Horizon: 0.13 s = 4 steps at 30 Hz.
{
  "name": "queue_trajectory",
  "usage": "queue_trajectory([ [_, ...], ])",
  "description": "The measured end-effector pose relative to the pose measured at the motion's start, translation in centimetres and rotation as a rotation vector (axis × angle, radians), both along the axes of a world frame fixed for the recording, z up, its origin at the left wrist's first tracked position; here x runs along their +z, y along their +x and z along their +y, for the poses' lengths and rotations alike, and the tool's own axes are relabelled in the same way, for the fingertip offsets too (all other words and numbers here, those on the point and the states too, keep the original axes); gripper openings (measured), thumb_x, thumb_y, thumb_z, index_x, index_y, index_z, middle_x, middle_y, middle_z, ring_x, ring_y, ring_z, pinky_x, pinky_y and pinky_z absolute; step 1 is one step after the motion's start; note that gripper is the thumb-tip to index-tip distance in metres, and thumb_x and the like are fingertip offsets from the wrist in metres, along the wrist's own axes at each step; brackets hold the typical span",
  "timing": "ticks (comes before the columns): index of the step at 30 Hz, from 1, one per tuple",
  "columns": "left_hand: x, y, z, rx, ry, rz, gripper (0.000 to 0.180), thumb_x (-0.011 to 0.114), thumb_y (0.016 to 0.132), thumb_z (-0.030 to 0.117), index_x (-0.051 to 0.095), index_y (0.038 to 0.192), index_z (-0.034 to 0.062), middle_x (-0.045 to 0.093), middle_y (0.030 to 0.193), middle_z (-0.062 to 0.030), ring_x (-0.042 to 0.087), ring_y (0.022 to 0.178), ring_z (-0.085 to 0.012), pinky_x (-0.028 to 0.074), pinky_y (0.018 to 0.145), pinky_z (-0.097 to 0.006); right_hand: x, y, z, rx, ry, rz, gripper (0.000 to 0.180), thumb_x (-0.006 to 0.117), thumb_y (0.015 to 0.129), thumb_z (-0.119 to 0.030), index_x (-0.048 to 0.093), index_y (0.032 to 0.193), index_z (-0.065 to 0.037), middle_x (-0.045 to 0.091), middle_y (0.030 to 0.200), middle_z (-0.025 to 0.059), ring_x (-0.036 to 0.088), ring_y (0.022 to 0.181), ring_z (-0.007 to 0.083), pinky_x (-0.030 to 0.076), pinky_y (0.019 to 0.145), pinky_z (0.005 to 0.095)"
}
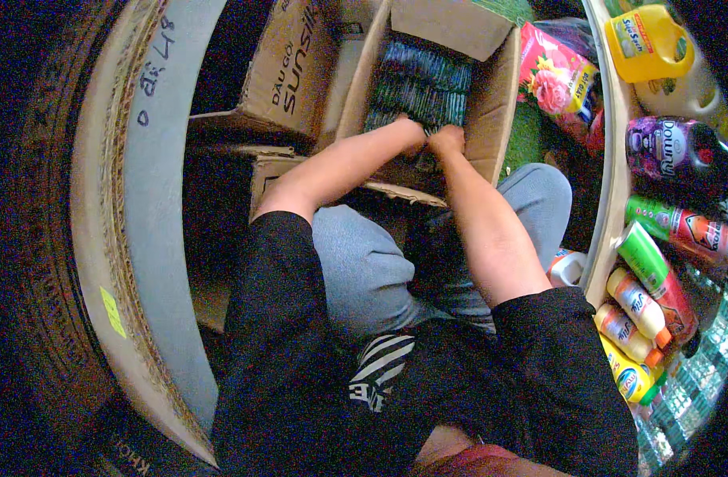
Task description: The recorder is sitting on the floor, sorting numerous small green and pink sachets into a cardboard box.
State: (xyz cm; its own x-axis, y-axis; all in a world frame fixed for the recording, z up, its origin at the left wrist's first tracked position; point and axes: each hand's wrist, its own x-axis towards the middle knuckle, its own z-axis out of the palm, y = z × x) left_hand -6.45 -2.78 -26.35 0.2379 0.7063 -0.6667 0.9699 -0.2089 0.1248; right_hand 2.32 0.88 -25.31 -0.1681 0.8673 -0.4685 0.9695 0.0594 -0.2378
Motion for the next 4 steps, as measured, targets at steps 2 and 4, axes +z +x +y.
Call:
queue_trajectory([
  [2,-8.3,-5.5,-2.8,0.27,-0.219,-0.146,0.023,0.052,0.07,0.026,0.062,0.088,0.015,0.061,0.086,-0.0072,0.059,0.078,-0.0238,0.045,0.071,-0.036,1.6,-1.9,-1.7,0.107,-0.089,0.043,0.048,0.068,0.055,-0.028,0.058,0.092,0.001,0.055,0.103,0.0178,0.054,0.095,0.0271,0.043,0.083,0.033],
  [4,-8.0,-3.7,-1.1,0.314,-0.283,-0.155,0.023,0.056,0.066,0.026,0.062,0.086,0.0166,0.062,0.082,-0.0069,0.059,0.078,-0.0244,0.046,0.07,-0.036,0.4,-0.7,-0.2,0.162,-0.087,-0.004,0.051,0.068,0.054,-0.033,0.059,0.092,0.0,0.054,0.103,0.0179,0.054,0.096,0.0267,0.043,0.082,0.033],
])
